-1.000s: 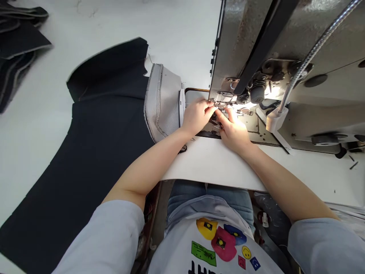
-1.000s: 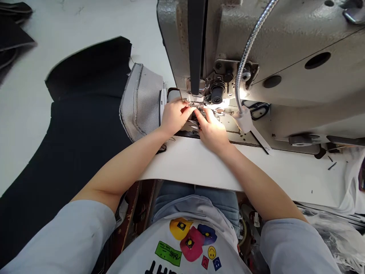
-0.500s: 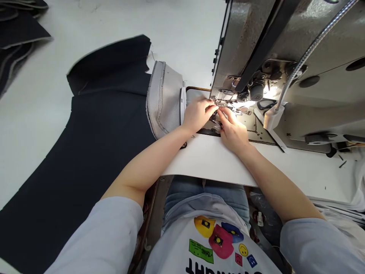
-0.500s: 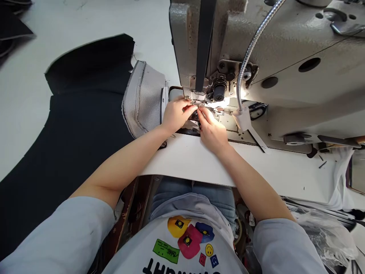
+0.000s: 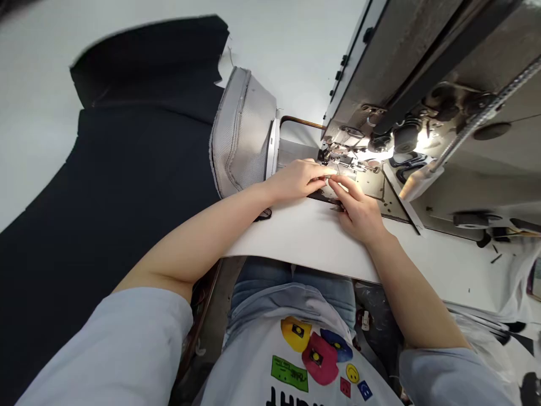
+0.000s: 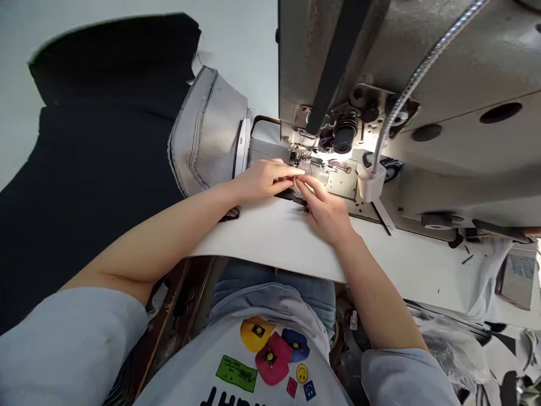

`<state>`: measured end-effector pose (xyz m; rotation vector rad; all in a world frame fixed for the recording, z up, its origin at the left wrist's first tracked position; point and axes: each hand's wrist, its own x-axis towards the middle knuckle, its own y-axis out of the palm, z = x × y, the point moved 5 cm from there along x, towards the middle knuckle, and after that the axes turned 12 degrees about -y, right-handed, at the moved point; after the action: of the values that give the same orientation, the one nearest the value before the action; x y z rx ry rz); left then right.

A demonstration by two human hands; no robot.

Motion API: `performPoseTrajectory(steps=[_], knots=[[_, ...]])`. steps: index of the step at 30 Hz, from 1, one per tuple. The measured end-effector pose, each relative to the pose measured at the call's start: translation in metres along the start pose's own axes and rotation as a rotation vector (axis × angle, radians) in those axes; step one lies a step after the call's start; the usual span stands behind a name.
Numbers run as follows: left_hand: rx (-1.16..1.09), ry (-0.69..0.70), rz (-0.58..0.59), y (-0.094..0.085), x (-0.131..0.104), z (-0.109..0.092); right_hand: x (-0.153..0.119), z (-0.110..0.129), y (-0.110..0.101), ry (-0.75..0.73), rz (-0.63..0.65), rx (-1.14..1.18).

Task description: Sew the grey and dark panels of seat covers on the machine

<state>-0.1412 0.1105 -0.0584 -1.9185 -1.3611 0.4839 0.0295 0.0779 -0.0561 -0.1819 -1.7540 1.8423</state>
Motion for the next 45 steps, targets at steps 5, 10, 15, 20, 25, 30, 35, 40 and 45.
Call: performPoseTrajectory(steps=[5, 10, 15, 20, 25, 30, 35, 40, 45], knots=[[0.058, -0.154, -0.233, -0.008, 0.01, 0.011, 0.005, 0.002, 0.001, 0.053, 0.006, -0.055], [0.122, -0.17, -0.347, -0.012, 0.021, 0.02, 0.009, 0.002, 0.004, 0.136, 0.091, -0.108], [0.133, -0.151, -0.344, -0.011, 0.023, 0.023, 0.009, 0.001, 0.003, 0.141, 0.08, -0.069], [0.131, -0.135, -0.358, -0.007, 0.022, 0.025, 0.009, 0.001, 0.001, 0.123, 0.053, -0.037], [0.167, -0.141, -0.337, -0.007, 0.024, 0.023, 0.01, 0.001, 0.0, 0.115, 0.04, -0.033], [0.177, -0.153, -0.33, -0.006, 0.025, 0.025, 0.01, 0.002, -0.001, 0.111, 0.028, -0.033], [0.211, -0.116, -0.356, -0.004, 0.025, 0.025, 0.01, 0.002, -0.001, 0.105, 0.03, -0.039], [0.304, -0.199, -0.253, -0.007, 0.026, 0.017, 0.01, 0.001, -0.001, 0.116, 0.034, -0.023], [0.322, -0.246, -0.207, -0.009, 0.026, 0.014, 0.011, 0.002, -0.001, 0.125, 0.045, -0.023]])
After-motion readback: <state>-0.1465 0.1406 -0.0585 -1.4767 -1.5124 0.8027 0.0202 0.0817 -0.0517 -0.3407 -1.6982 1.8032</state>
